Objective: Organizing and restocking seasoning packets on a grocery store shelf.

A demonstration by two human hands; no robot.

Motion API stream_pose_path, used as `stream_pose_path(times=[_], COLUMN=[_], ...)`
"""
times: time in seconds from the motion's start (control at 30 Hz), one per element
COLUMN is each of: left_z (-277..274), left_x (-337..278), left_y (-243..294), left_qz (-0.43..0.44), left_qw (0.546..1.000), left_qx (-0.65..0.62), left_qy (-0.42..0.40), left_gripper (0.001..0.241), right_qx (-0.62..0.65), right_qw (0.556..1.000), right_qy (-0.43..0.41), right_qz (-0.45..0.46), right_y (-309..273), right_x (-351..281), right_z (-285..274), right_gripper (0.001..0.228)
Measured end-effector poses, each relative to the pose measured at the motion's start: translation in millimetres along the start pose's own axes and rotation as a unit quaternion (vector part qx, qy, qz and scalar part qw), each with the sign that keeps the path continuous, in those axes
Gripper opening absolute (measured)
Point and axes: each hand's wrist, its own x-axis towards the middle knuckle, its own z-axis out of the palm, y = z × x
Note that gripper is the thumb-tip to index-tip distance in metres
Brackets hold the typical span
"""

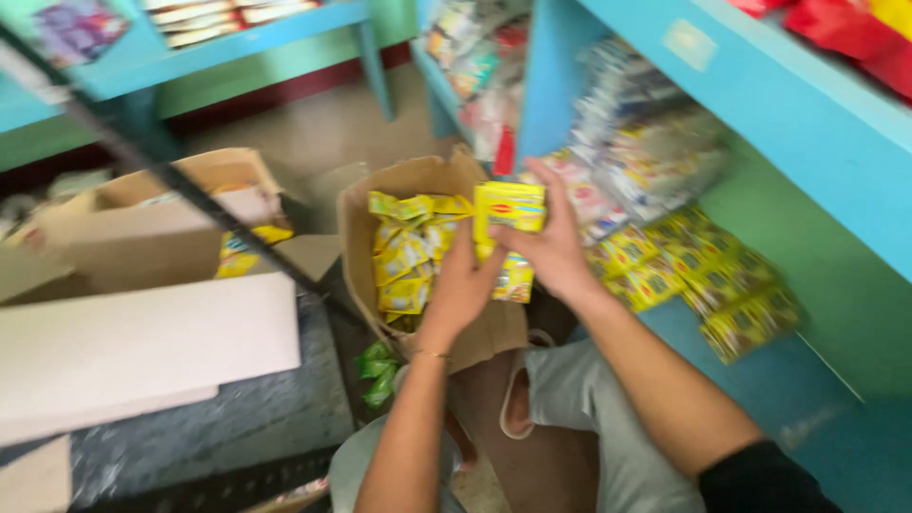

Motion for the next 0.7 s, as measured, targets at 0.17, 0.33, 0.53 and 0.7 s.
stream_pose_path(times=[0.17,0.33,0.53,0.7], left_z=[7,5,18,23], left_x=[-4,-3,0,-4], left_y=[4,24,29,37], left_qz=[-0.014,-0.087,0.038,0.032], left_qw=[0.999,0.996,0.992,0.997], left_qx=[0.034,0.003,-0.115,0.013], left_qy=[0.008,0.01,-0.033,-0.069], left_gripper=[0.052,0.042,0.038,0.047], right_qx=[0.041,-0.016,0.079,0.152], right_qw=[0.997,0.992,0.993,0.879], right_qy=[0.04,0.06,0.055,0.376], right_qz=[0.061,0.114,0.066,0.252], right_y=[-17,-32,-25,11], right_x=[-5,-1,-32,-93], right_z=[11,20,-13,-107], right_gripper=[0.087,0.086,0.048,0.04])
